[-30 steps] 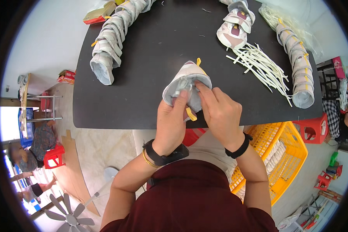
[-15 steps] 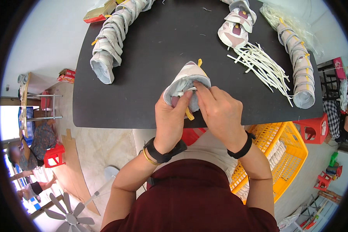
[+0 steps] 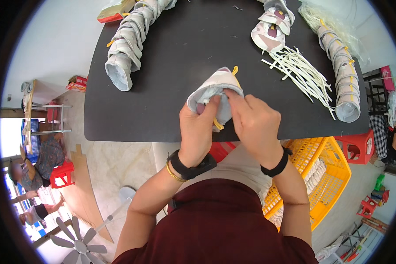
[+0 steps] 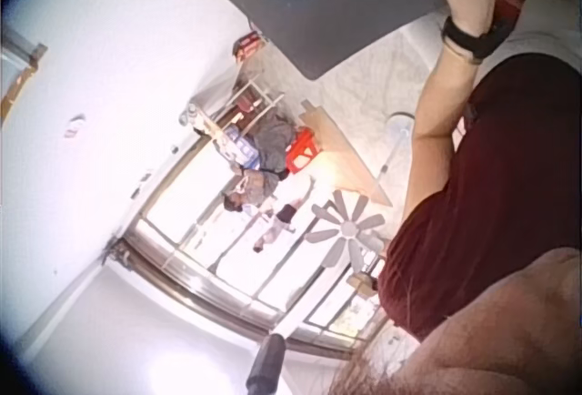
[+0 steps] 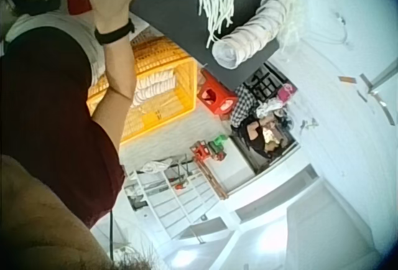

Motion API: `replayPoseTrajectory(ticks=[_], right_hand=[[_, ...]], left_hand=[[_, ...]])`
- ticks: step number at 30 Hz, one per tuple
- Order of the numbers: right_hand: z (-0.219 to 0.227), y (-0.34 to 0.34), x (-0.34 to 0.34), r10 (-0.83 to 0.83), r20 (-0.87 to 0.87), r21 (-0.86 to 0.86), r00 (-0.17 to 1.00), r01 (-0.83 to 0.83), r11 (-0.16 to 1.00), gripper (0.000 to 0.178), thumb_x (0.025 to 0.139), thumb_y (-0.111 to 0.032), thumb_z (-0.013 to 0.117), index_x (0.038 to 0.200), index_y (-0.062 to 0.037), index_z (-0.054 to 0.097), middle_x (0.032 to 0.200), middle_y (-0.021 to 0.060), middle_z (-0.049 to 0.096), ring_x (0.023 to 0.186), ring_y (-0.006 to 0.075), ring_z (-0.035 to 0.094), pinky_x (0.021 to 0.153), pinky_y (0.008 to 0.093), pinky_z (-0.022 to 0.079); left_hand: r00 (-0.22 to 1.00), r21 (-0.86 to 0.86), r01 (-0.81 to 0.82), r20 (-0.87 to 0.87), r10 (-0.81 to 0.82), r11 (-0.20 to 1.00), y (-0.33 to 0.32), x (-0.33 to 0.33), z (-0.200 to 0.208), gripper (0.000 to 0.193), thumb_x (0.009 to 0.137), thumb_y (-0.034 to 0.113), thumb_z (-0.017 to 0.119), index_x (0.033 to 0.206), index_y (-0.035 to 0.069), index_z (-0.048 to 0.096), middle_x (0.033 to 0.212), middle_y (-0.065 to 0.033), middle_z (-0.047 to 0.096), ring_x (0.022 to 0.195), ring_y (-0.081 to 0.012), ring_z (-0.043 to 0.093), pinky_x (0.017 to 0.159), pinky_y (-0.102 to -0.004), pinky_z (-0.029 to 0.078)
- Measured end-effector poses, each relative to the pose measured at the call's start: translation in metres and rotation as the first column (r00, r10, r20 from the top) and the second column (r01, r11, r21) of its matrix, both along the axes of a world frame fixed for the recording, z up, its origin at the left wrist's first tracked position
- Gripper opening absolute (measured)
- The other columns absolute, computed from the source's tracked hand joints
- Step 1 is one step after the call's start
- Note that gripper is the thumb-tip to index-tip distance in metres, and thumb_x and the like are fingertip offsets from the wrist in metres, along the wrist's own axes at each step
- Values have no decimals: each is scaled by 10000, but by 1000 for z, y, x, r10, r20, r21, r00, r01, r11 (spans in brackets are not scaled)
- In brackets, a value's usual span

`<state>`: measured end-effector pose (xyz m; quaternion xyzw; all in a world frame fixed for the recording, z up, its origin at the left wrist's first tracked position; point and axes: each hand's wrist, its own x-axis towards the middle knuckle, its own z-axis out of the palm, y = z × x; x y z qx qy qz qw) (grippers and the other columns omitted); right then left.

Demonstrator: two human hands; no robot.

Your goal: Assembling shoe uppers by hand, securing components using a manual tool.

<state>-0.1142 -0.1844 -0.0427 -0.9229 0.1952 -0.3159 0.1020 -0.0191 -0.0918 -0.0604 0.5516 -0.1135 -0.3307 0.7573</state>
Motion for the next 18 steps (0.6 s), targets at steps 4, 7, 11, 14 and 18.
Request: replayPoseTrajectory(ticks=[4, 7, 11, 14, 18], right_hand=[[0, -5, 2, 5, 29, 22, 1000, -6, 1000, 199, 841, -79, 645, 1031, -102, 701, 627, 48, 508, 531, 222, 547, 478, 334, 437], [0, -4, 3, 9, 41, 66, 999, -12, 998, 200, 841, -65, 640, 1029, -101, 698, 626, 59, 528, 529, 234, 553, 481, 338, 439], [2, -5, 6, 16, 65, 149, 998, -25, 989, 187, 843, -64, 639, 1018, -101, 695, 630, 72, 551, 530, 245, 560, 487, 345, 442], [2, -4, 8, 31, 56, 128, 998, -38, 991, 203, 826, -76, 645, 1023, -101, 686, 630, 60, 547, 537, 236, 572, 478, 342, 455], [7, 4, 6, 59, 7, 79, 998, -60, 995, 249, 801, -86, 652, 1050, -92, 669, 646, 45, 543, 569, 218, 594, 475, 338, 473]], left_hand=[[999, -26, -40, 10, 41, 999, -8, -2, -2, 187, 922, 44, 581, 1093, -11, 629, 881, 33, 594, 744, -28, 486, 636, -199, 423], [1000, -28, -18, 14, 18, 999, -5, -2, 0, 184, 922, 46, 583, 1091, -8, 633, 894, 27, 597, 751, -30, 488, 639, -201, 426], [999, 71, -21, 29, 19, 997, -7, 0, 4, 188, 923, 55, 581, 1093, -4, 634, 882, 31, 594, 741, -27, 485, 624, -199, 421], [996, 9, -76, 48, 75, 997, -11, 2, 2, 186, 923, 71, 583, 1086, 1, 638, 827, 45, 576, 688, -18, 472, 557, -194, 398], [998, 73, -55, 13, 55, 996, -8, 5, 7, 167, 908, 72, 589, 1054, 17, 648, 786, 48, 563, 653, -16, 474, 530, -195, 397]])
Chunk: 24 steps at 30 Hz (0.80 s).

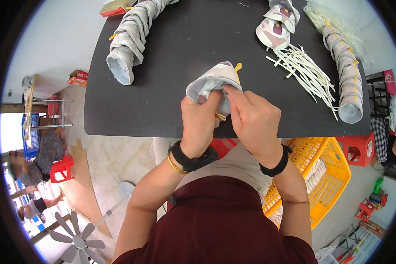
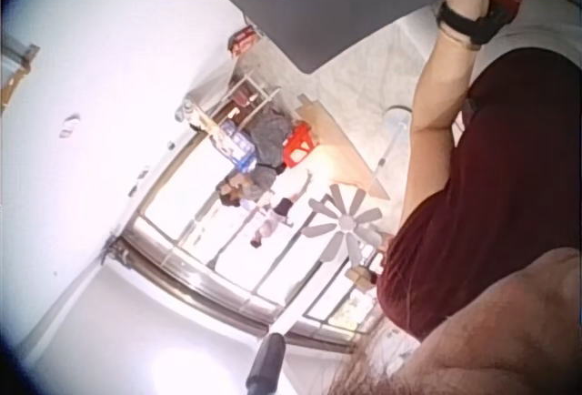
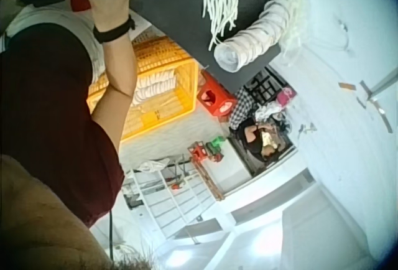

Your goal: Assembling shoe uppers by hand, securing components using a manual tool.

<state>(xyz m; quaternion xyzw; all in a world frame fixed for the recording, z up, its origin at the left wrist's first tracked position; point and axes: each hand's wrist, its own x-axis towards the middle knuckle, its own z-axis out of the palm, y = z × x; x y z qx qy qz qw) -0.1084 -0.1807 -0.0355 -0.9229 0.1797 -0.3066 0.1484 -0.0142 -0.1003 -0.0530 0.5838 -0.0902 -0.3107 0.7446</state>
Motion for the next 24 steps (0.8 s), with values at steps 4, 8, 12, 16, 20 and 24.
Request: replayPoseTrajectory(ticks=[4, 8, 12, 16, 20, 24], right_hand=[[0, 2, -2, -30, 8, 22, 1000, 30, 999, 228, 835, -69, 648, 1055, -111, 686, 669, 64, 556, 560, 237, 573, 489, 353, 446], [6, -11, -21, 45, -86, 55, 995, -40, 998, 216, 832, -80, 644, 1047, -86, 651, 694, 55, 565, 600, 220, 590, 510, 343, 464], [22, -10, -57, 64, 10, 185, 998, -65, 981, 179, 825, -49, 641, 1002, -55, 614, 756, 59, 605, 665, 225, 593, 576, 341, 473], [17, -9, -81, 182, 198, 275, 963, -233, 933, 279, 769, 9, 679, 1030, -57, 605, 956, 95, 647, 748, 254, 570, 643, 349, 459], [11, -1, -67, 250, 47, 196, 967, -255, 947, 407, 698, -57, 753, 1069, -49, 587, 1179, 86, 570, 759, 245, 533, 669, 338, 449], [-3, -20, -51, 238, 17, 0, 971, -238, 971, 355, 679, -33, 725, 1017, -65, 620, 1038, 65, 613, 772, 244, 546, 650, 334, 447]], left_hand=[[993, 115, 100, -72, -92, 988, 4, 4, 9, 190, 913, 94, 563, 1080, 28, 626, 855, 19, 590, 742, -46, 534, 621, -214, 452], [935, -153, 220, -250, -253, 963, 19, 6, 21, 340, 967, 196, 465, 1246, 5, 503, 1137, -60, 590, 1009, -147, 575, 830, -301, 475], [921, -147, 158, -334, -199, 976, 23, 4, 19, 346, 1026, 243, 399, 1228, -18, 504, 1216, -107, 571, 1101, -213, 551, 959, -411, 425], [905, -149, 285, -284, -317, 947, 28, 6, 16, 377, 1033, 272, 389, 1218, -36, 503, 1194, -125, 581, 1056, -224, 571, 892, -406, 472], [863, -136, 329, -358, -356, 935, 31, 0, 28, 412, 1035, 304, 381, 1204, -49, 508, 1161, -138, 592, 976, -232, 589, 811, -383, 512], [829, -58, 488, -282, -484, 871, 46, -5, 44, 465, 1029, 355, 377, 1269, -30, 481, 1214, -124, 556, 1043, -216, 552, 804, -375, 518]])
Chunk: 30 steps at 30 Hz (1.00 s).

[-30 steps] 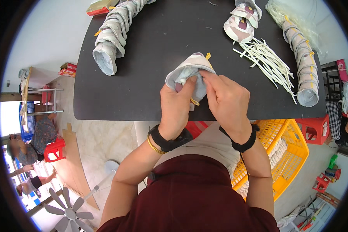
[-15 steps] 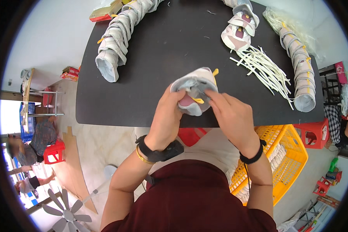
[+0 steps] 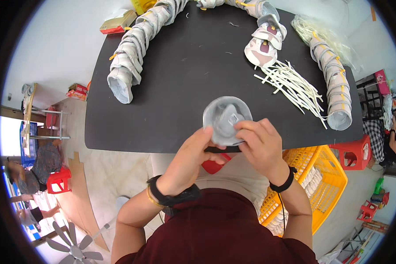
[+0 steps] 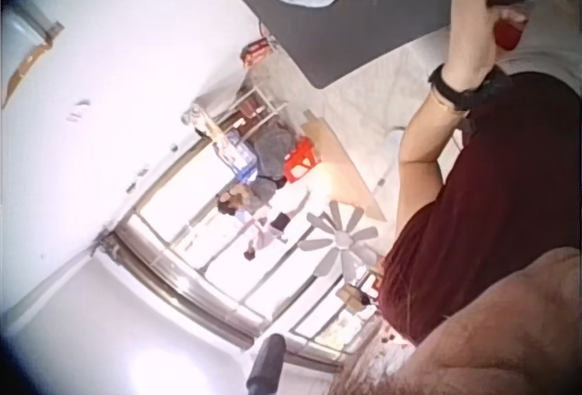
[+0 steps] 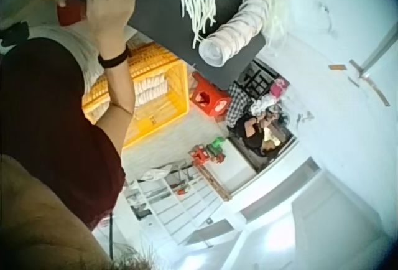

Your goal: Assembling shoe uppers by hand, securing components using a manual tool.

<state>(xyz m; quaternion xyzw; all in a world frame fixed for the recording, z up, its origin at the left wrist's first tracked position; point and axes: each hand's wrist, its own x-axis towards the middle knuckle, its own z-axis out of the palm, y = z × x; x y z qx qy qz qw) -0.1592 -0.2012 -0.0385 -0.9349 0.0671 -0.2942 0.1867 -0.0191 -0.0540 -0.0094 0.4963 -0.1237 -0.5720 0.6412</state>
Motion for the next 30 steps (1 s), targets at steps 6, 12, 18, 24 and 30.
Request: replayPoseTrajectory(ticks=[6, 12, 18, 24, 30], right_hand=[[21, -19, -8, 157, -31, 819, 987, -66, 570, 142, 839, -99, 701, 945, -46, 623, 778, 10, 566, 645, 67, 498, 601, 215, 410], [8, -13, -8, 173, -45, 999, 984, 43, 13, 284, 874, -189, 709, 1062, -24, 574, 865, -34, 573, 762, 30, 509, 653, 211, 440], [0, -3, -8, 291, -62, 998, 955, 53, 40, 402, 873, -154, 705, 1221, -11, 564, 1038, 15, 638, 911, 73, 568, 817, 233, 470], [-2, -13, -13, 438, 29, 989, 899, 38, -143, 493, 869, -145, 710, 1308, -15, 526, 1110, 45, 644, 1003, 98, 580, 898, 277, 478], [-4, -15, -9, 384, 6, 995, 923, 31, -90, 507, 877, -169, 702, 1313, -18, 493, 1168, 41, 612, 971, 78, 558, 829, 277, 490]], left_hand=[[621, -93, 201, 782, -54, 975, 10, 38, 0, 364, 921, 177, 636, 1232, 13, 542, 1189, -82, 556, 1123, -153, 516, 923, -302, 450], [932, 41, 185, 308, -189, 982, 10, 30, 0, 177, 916, 164, 666, 985, 17, 594, 909, -8, 630, 847, -70, 569, 785, -245, 470], [970, 25, 90, 224, -93, 996, 6, 27, -9, 158, 916, 174, 672, 928, 42, 587, 867, -3, 630, 797, -55, 550, 721, -234, 450], [987, -46, 155, 55, -152, 987, 19, 33, -18, 122, 935, 159, 634, 960, 46, 593, 914, -2, 630, 860, -65, 543, 806, -256, 431], [993, -31, 121, 6, -121, 992, 13, 24, -17, 246, 981, 180, 558, 1168, 21, 552, 1088, -26, 607, 988, -99, 551, 910, -291, 436]])
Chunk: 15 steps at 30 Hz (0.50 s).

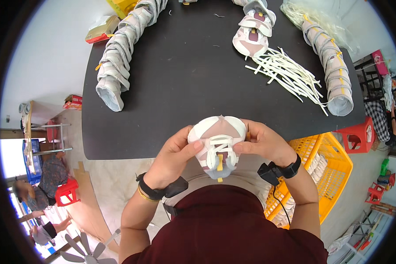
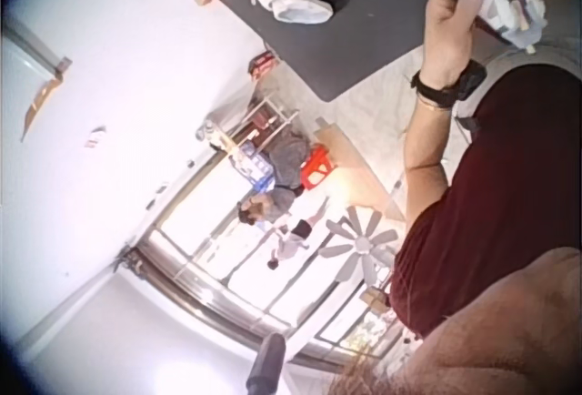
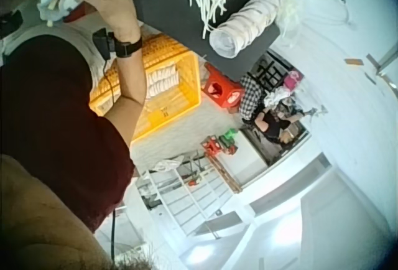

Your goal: Assembling shoe uppers by hand, securing components using a manual tool.

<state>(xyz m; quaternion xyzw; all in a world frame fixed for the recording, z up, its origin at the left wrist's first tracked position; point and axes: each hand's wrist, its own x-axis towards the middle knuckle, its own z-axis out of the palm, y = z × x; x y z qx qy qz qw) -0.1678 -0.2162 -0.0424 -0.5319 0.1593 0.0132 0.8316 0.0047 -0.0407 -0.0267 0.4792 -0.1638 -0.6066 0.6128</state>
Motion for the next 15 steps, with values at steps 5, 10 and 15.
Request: replayPoseTrajectory(ticks=[5, 10, 15], right_hand=[[15, 17, 8, -283, 133, -543, 950, 309, 781, 459, 749, -141, 773, 1132, -58, 535, 1167, 31, 568, 886, 129, 537, 726, 284, 476], [20, 31, 12, -215, 405, -895, 889, 434, 107, 282, 634, -60, 760, 841, -119, 579, 1028, 30, 548, 816, 231, 524, 628, 321, 484], [18, 32, 15, -136, 399, -914, 907, 405, 26, 242, 629, -47, 731, 806, -110, 579, 887, 5, 557, 783, 209, 530, 597, 303, 482]], left_hand=[[998, -20, -25, 53, 26, 999, -7, -7, 4, 318, 995, 211, 538, 1243, 12, 518, 1148, -47, 600, 1065, -111, 548, 942, -307, 441], [994, -9, -94, 56, 94, 996, -6, -14, 0, 343, 1005, 218, 520, 1275, 7, 498, 1165, -52, 599, 1072, -115, 548, 943, -306, 438], [994, -16, -86, 66, 87, 996, -5, -19, -2, 374, 1005, 209, 518, 1318, 7, 476, 1186, -54, 592, 1092, -121, 541, 956, -305, 431]])
